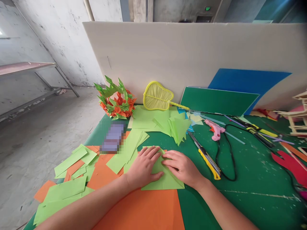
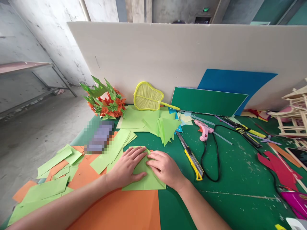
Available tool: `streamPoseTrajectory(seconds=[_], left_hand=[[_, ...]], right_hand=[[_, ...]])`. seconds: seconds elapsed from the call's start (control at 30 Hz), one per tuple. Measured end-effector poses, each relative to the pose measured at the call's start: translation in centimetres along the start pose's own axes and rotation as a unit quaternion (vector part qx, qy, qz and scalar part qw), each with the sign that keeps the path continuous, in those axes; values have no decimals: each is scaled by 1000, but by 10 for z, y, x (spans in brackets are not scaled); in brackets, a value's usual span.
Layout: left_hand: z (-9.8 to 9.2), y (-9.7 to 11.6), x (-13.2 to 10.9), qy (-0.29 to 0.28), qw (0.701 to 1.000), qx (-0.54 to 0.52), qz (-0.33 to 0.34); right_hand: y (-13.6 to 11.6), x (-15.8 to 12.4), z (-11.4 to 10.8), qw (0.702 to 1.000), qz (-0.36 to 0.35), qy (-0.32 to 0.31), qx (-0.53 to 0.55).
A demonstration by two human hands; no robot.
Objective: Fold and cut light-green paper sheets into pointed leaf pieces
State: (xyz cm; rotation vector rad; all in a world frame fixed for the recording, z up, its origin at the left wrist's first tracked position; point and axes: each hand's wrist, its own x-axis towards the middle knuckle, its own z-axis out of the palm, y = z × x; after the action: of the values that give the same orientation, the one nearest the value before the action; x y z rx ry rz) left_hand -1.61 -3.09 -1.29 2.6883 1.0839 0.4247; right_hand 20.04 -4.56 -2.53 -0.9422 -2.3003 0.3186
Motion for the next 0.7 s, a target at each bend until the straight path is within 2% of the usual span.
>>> streamPoseTrajectory(seconds=[0.33, 0.7], left_hand=[[0, 1, -1, 19, 1000, -4, 2], [0, 1, -1, 0, 1000, 10, -1]], right_hand=[[-3, 3, -3, 1000, -8, 3, 6], [-4, 4, -4, 1000, -4, -12, 10]])
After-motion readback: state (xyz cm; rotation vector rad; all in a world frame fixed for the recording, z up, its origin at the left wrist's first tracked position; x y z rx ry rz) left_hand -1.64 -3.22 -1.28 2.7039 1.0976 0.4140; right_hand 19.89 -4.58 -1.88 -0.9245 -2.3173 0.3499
